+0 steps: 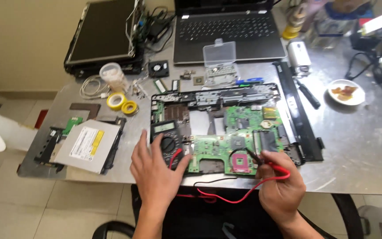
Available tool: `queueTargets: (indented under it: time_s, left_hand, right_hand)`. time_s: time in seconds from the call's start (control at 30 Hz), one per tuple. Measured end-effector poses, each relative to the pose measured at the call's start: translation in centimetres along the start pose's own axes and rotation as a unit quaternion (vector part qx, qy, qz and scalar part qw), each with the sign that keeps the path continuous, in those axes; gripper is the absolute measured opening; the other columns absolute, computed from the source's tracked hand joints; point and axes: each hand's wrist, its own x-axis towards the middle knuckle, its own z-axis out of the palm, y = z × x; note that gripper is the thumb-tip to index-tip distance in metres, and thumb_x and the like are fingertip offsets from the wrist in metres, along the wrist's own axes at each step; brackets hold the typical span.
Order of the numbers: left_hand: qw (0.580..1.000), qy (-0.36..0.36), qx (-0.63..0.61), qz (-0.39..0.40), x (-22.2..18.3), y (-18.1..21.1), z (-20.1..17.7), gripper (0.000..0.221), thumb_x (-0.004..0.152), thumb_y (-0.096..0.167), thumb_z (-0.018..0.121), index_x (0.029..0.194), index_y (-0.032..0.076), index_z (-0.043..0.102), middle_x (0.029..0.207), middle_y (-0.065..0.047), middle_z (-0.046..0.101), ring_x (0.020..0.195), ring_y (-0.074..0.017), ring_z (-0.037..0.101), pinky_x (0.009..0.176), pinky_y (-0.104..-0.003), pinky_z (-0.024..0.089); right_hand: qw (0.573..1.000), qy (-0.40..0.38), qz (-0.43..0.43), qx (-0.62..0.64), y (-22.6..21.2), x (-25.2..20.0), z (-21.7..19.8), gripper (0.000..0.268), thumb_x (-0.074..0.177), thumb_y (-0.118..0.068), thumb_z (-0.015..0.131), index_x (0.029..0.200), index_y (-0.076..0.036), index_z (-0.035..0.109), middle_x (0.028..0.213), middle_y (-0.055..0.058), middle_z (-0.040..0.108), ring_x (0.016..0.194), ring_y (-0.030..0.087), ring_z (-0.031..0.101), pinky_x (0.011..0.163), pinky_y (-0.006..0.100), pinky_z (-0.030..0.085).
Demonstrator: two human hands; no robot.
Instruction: Testing laptop motherboard components with a digital multimeter and performing precision soldering.
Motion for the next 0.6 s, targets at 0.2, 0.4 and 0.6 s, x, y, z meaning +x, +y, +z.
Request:
queueTargets:
  time_s: [0.2,0.4,0.6]
  left_hand:
    - [0.992,0.098,-0.077,0.005,-1.0,0.0,1.1,0.074,0.08,0.038,0.071,0.144,0.01,0.045,0.157,-0.015,0.043,0.142,-0.0359,0.041,0.111,-0.061,0.029]
    - [0.912,0.3,-0.225,0.165,-1.8,-0.5,1.2,0.072,0.082,0.012,0.076,0.141,-0.007,0.04,0.155,-0.033,0.043,0.145,-0.0459,0.045,0.123,-0.05,0.034]
    - [0.745,0.149,-0.636,0.133,-3.8,6.5,-2.8,0.085,0.076,0.011,0.071,0.148,0.013,0.024,0.148,-0.029,0.047,0.115,-0.0287,0.058,0.093,-0.035,0.05]
  right_hand:
    - [0.961,-0.007,0.199,0.19,0.1,-0.7,-1.1,0.021,0.105,-0.011,0.054,0.122,0.0,0.06,0.095,0.025,0.071,0.066,0.021,0.064,0.076,0.035,0.057]
    - [0.823,0.056,0.37,0.427,0.1,-1.9,-1.1,0.031,0.101,0.0,0.055,0.131,0.003,0.056,0.089,0.023,0.063,0.061,0.025,0.053,0.059,0.029,0.048]
    - [0.804,0.13,0.36,0.456,-1.4,1.6,-4.8,0.033,0.097,-0.003,0.06,0.13,-0.003,0.061,0.099,0.022,0.06,0.07,0.02,0.047,0.062,0.025,0.041]
